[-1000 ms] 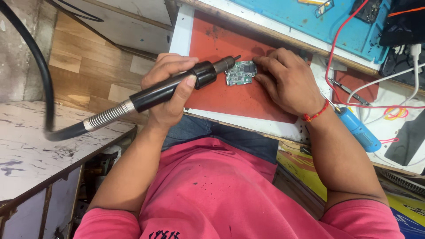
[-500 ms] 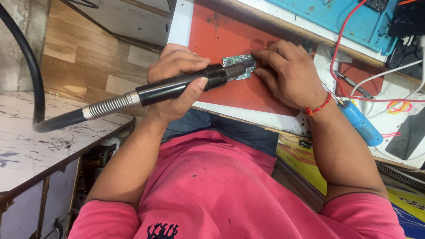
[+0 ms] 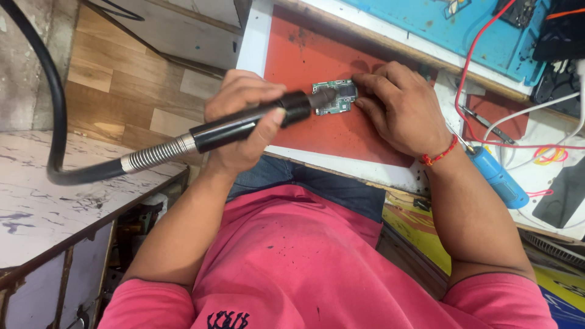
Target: The person uses a hot air gun to heat a small circuit board placed on a red mat. They hold the board steady with one hand while directing the hot air with the other, then set the tool down and continue to handle the board.
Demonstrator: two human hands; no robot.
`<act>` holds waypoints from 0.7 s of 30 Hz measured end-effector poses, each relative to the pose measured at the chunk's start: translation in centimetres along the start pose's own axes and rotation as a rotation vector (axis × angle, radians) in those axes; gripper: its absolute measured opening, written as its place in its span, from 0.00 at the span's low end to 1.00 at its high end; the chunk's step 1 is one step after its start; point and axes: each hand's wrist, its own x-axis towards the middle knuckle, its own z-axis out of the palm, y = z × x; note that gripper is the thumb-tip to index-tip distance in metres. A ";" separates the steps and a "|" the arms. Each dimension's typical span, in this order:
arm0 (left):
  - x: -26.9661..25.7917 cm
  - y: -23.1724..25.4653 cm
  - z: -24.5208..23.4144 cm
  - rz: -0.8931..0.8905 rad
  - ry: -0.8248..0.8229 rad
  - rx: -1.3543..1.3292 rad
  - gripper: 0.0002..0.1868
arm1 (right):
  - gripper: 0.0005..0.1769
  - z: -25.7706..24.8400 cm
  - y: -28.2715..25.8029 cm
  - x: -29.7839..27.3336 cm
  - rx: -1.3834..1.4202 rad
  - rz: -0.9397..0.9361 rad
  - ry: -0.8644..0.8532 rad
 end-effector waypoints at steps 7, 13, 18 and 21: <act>-0.1 0.2 0.3 -0.048 0.116 0.059 0.11 | 0.17 -0.4 0.1 0.4 0.021 0.023 0.007; 0.1 0.0 0.1 -0.043 0.005 -0.009 0.11 | 0.18 -0.5 0.0 0.4 0.072 0.055 -0.008; 0.1 0.0 0.1 0.017 -0.088 0.001 0.13 | 0.20 -0.3 0.1 0.2 0.033 0.021 -0.015; 0.2 0.1 0.1 0.014 -0.100 0.015 0.13 | 0.20 -0.3 0.2 0.2 0.024 0.019 -0.015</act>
